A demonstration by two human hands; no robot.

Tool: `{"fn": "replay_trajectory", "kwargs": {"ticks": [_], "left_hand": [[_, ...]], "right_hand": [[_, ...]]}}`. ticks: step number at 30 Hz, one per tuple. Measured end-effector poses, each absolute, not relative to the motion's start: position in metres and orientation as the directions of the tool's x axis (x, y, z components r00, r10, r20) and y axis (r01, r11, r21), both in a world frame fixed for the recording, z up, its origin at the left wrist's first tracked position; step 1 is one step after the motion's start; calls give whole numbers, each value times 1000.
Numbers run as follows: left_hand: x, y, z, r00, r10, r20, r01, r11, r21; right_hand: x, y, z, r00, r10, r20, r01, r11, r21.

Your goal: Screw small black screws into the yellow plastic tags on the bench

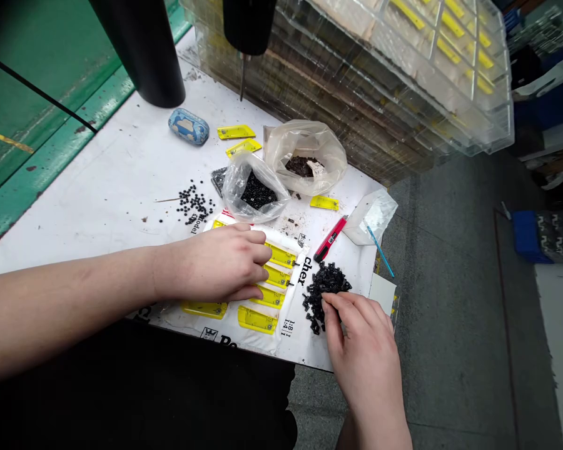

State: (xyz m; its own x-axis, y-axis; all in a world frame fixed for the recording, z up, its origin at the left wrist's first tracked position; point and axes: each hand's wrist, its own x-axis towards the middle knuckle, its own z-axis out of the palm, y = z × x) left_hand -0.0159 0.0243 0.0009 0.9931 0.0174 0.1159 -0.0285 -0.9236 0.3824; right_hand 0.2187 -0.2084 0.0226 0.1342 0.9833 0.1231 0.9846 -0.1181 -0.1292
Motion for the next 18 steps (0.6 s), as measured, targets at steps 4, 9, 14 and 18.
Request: {"fn": "replay_trajectory", "kwargs": {"ticks": [4, 9, 14, 18], "left_hand": [[-17, 24, 0, 989, 21, 148, -37, -927, 374], [-17, 23, -1, 982, 22, 186, -49, -929, 367], [-17, 25, 1, 986, 9, 168, -55, -927, 370], [-17, 26, 1, 980, 17, 198, -61, -924, 379]], "right_hand": [[213, -216, 23, 99, 994, 54, 981, -89, -171], [200, -211, 16, 141, 989, 33, 975, -133, -180], [194, -197, 6, 170, 985, 25, 976, -165, -140], [193, -190, 8, 187, 982, 9, 968, -182, -174]]}}
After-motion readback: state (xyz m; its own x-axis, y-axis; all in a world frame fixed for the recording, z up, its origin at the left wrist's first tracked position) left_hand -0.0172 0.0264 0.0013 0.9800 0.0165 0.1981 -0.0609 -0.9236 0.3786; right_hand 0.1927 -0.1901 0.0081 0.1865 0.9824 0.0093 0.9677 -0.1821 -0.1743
